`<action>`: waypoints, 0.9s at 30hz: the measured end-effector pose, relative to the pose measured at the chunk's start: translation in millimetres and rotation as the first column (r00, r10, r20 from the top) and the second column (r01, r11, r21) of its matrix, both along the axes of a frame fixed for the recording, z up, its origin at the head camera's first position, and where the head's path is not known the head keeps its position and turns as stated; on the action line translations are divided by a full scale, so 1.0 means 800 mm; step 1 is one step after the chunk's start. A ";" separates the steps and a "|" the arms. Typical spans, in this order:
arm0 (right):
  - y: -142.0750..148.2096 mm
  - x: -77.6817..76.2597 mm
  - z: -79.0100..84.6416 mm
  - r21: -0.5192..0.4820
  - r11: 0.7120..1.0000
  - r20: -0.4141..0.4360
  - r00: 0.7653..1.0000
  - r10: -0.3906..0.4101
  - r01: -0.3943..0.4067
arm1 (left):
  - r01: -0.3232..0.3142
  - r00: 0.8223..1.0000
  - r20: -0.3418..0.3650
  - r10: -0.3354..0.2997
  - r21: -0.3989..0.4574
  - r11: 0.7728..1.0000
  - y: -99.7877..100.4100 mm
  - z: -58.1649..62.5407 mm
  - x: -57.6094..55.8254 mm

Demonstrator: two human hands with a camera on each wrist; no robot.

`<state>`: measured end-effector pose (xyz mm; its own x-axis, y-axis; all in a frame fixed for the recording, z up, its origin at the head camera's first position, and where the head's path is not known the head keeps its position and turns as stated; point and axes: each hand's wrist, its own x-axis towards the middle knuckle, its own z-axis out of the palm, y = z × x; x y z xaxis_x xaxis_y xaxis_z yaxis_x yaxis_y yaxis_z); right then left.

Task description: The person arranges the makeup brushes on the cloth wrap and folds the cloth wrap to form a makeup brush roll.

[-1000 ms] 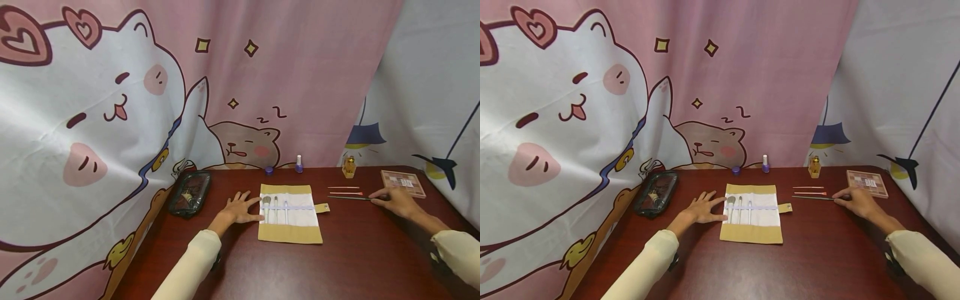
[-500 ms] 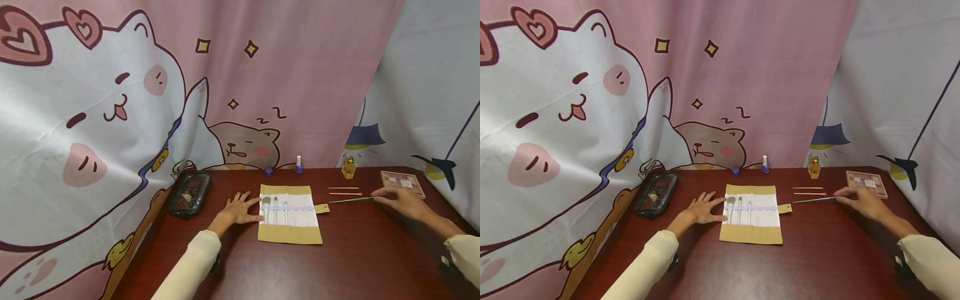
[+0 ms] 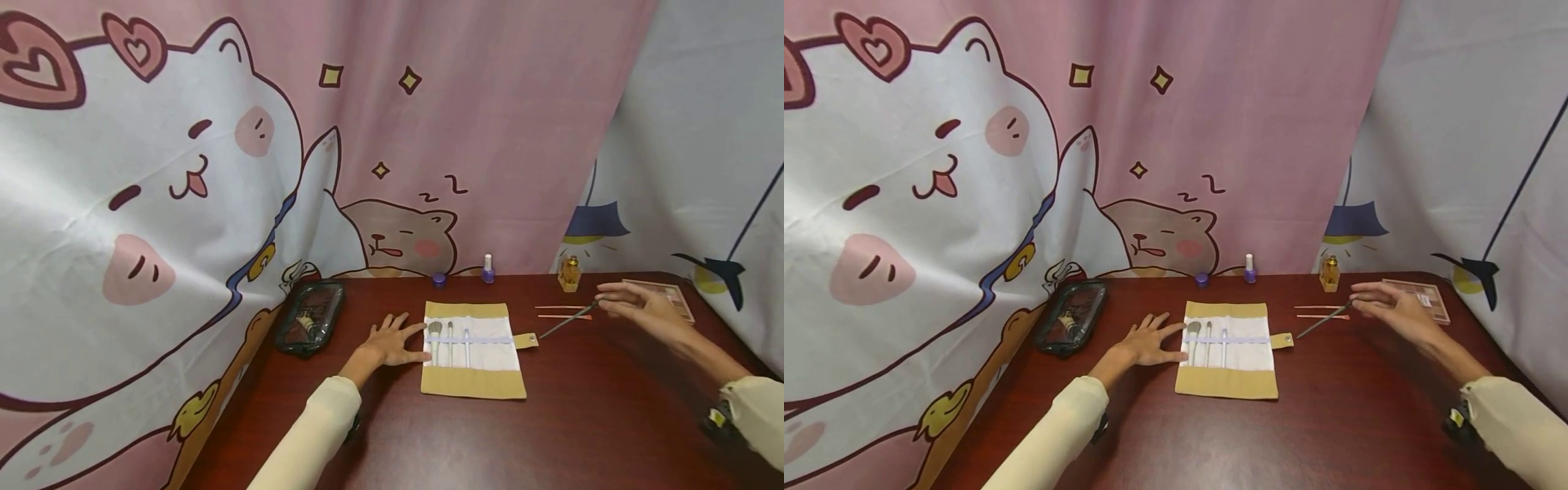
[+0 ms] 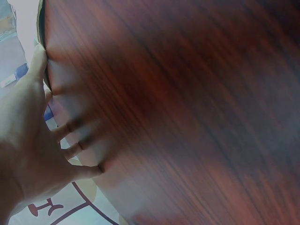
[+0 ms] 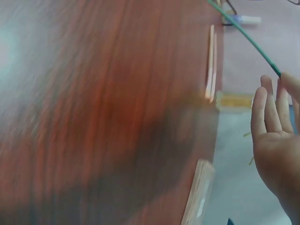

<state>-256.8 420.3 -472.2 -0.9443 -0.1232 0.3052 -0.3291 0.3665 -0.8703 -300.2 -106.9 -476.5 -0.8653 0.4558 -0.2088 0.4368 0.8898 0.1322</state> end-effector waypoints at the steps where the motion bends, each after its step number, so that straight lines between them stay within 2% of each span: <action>1: -0.004 -0.001 0.003 -0.036 0.999 0.006 1.000 0.025 -0.024 | -0.001 1.000 -0.001 0.001 0.003 1.000 0.000 0.000 0.000; 5: -0.021 -0.008 0.017 -0.129 0.991 0.028 0.998 0.049 -0.045 | -0.002 1.000 0.001 0.002 0.008 1.000 0.000 0.000 0.000; 8: -0.035 -0.014 0.025 -0.137 0.991 0.017 1.000 0.007 -0.005 | -0.001 1.000 0.002 0.001 0.007 1.000 0.000 0.000 0.000; 17: -0.077 -0.024 0.047 -0.004 0.999 -0.039 0.998 -0.050 0.050 | -0.003 1.000 0.004 0.003 -0.010 1.000 0.001 -0.006 -0.002; 21: -0.096 -0.029 0.056 0.104 0.990 -0.053 0.994 -0.094 0.099 | -0.003 1.000 0.001 0.003 0.004 1.000 0.000 -0.003 0.000; 24: -0.107 -0.034 0.060 0.159 0.983 -0.066 0.995 -0.078 0.087 | -0.004 1.000 0.002 0.004 0.007 1.000 0.000 -0.002 0.001; 27: -0.117 -0.038 0.063 0.158 0.986 -0.066 0.997 -0.049 0.059 | 0.001 1.000 -0.001 -0.001 0.005 1.000 -0.001 -0.001 0.000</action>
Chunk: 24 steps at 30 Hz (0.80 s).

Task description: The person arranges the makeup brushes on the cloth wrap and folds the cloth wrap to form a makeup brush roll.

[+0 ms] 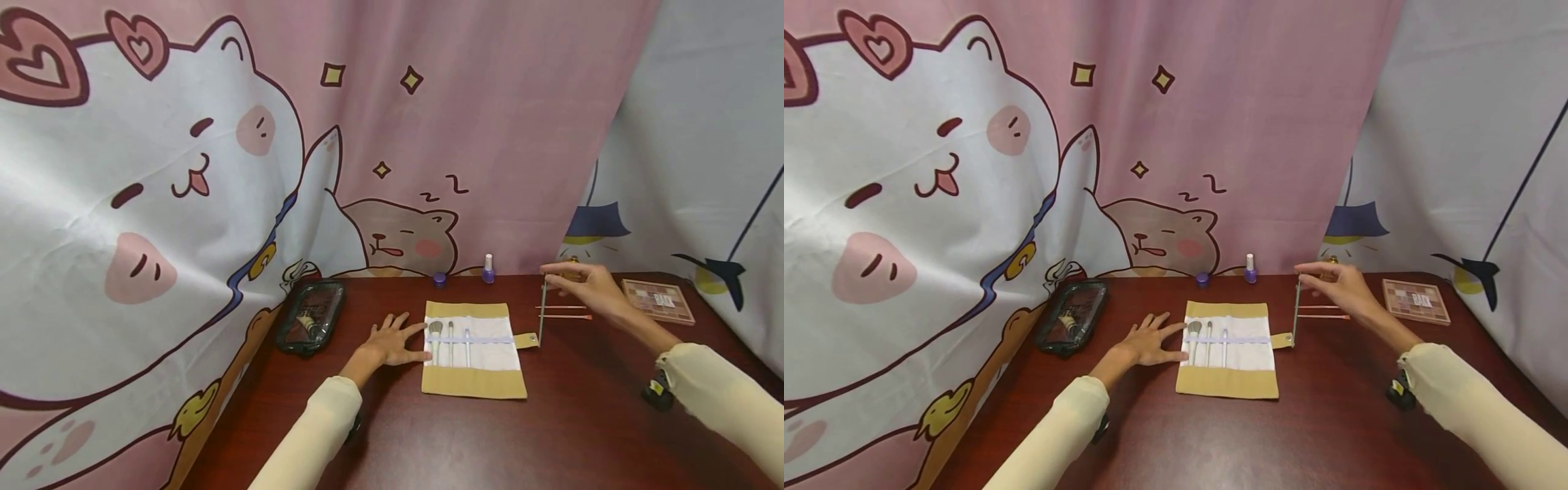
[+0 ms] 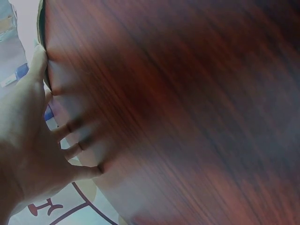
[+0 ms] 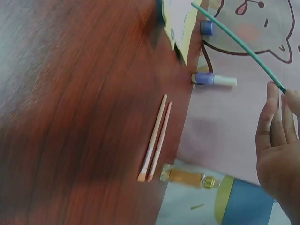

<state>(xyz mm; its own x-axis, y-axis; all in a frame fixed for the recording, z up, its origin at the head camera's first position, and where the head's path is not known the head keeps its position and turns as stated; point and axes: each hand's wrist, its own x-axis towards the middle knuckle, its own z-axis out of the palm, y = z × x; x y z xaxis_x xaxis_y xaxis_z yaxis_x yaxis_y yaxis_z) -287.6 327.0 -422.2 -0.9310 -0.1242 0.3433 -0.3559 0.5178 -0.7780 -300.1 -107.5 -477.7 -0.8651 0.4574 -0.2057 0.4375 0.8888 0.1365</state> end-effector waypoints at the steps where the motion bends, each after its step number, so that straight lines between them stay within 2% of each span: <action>1: -0.003 -0.002 0.000 -0.002 1.000 0.001 1.000 0.008 -0.008 | 0.001 1.000 -0.001 -0.001 0.001 1.000 0.000 0.000 0.000; 8: -0.027 -0.017 0.001 0.019 0.999 -0.017 0.999 0.038 -0.037 | 0.003 1.000 -0.011 -0.003 0.004 1.000 0.000 0.000 -0.003; 13: -0.043 -0.027 0.000 -0.021 0.998 -0.007 0.998 0.060 -0.060 | 0.001 1.000 -0.009 -0.001 0.003 1.000 0.001 0.001 -0.003; 24: -0.078 -0.049 -0.014 -0.039 0.994 -0.017 0.994 0.106 -0.107 | 0.000 1.000 -0.007 0.000 -0.014 1.000 0.001 -0.002 -0.004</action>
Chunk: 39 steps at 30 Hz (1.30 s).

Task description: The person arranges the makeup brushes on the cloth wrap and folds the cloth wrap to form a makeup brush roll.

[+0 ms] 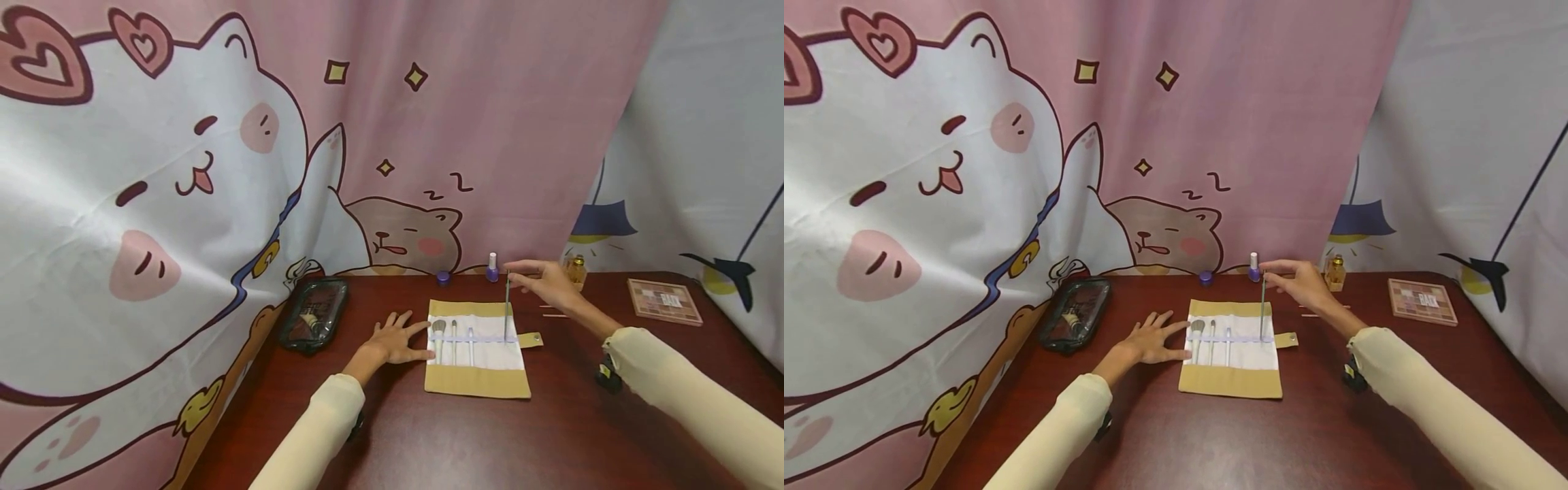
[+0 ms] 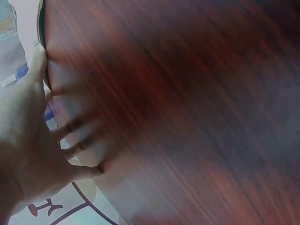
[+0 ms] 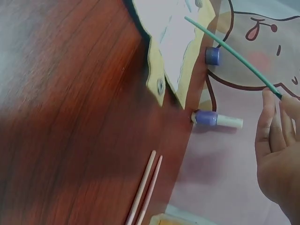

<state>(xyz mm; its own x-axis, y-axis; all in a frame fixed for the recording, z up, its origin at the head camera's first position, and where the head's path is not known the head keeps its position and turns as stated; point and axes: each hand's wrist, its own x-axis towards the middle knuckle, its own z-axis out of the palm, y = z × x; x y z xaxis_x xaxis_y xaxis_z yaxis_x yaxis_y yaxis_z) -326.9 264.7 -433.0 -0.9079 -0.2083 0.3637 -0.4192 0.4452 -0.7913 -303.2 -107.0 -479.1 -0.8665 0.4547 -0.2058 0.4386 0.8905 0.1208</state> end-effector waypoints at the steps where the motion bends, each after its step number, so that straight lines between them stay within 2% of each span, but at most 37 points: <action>1: -0.003 -0.002 -0.001 -0.006 1.000 0.005 1.000 -0.001 0.001 | 0.000 1.000 -0.001 0.000 -0.001 1.000 0.000 0.000 0.000; 9: -0.022 -0.010 -0.008 -0.025 0.999 0.006 0.999 -0.043 0.043 | -0.004 1.000 -0.003 0.004 -0.006 1.000 0.002 -0.001 0.000; 18: -0.039 -0.019 -0.013 -0.042 0.998 -0.012 0.999 -0.040 0.039 | 0.005 1.000 -0.010 -0.005 -0.004 1.000 0.004 0.003 0.001; 28: -0.045 -0.020 -0.025 0.017 0.997 0.052 0.996 -0.075 0.074 | -0.001 1.000 -0.005 0.001 -0.003 1.000 0.004 0.000 0.001; 39: -0.054 -0.022 -0.034 0.022 0.999 0.095 0.995 -0.034 0.032 | -0.011 1.000 0.012 0.011 -0.003 1.000 0.001 -0.002 -0.001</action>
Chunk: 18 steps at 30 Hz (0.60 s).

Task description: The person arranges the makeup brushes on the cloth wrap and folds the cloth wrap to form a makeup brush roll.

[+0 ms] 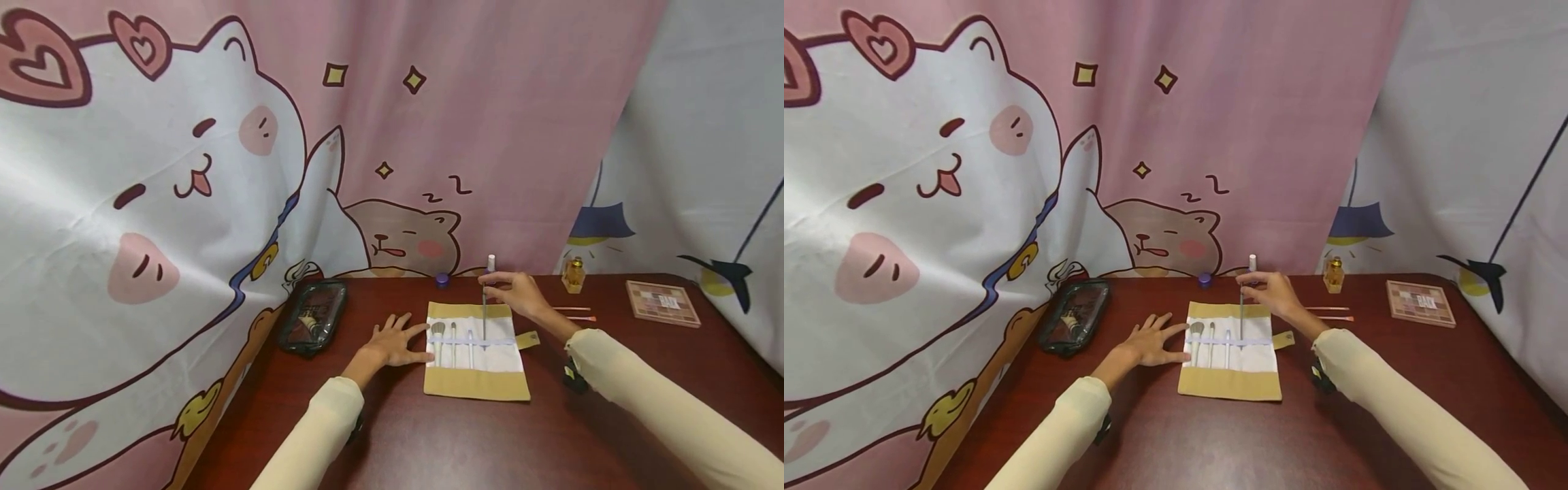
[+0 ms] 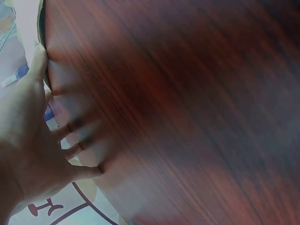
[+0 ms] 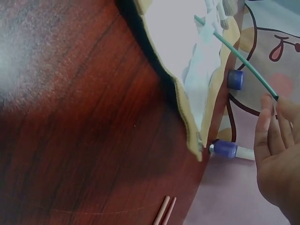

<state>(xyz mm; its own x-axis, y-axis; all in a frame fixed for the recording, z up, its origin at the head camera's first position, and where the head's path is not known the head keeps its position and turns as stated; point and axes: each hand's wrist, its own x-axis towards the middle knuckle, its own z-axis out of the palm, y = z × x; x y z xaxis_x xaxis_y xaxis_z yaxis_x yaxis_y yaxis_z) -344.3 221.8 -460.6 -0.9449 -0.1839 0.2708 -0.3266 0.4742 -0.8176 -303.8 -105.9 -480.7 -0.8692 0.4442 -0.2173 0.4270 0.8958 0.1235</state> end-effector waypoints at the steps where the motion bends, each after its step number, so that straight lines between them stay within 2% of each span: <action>1: -0.001 0.001 -0.001 0.007 1.000 0.008 1.000 0.000 0.000 | -0.001 1.000 0.004 0.001 -0.005 1.000 0.000 -0.001 0.000; 9: -0.004 0.011 -0.010 0.139 0.990 -0.028 0.999 0.015 -0.011 | 0.016 1.000 -0.014 -0.016 0.019 1.000 -0.003 0.002 0.002; 18: -0.006 0.029 -0.028 0.184 0.982 -0.077 0.995 0.068 -0.052 | 0.016 1.000 -0.017 -0.016 0.022 1.000 -0.002 0.003 0.002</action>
<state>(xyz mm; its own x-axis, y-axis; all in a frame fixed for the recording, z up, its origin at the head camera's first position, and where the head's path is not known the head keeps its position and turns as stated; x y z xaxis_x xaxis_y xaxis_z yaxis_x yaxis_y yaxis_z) -320.9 216.7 -483.0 -0.9066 -0.2927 0.3041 -0.4215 0.5895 -0.6891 -302.5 -107.8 -478.2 -0.8652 0.4628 -0.1928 0.4434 0.8859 0.1364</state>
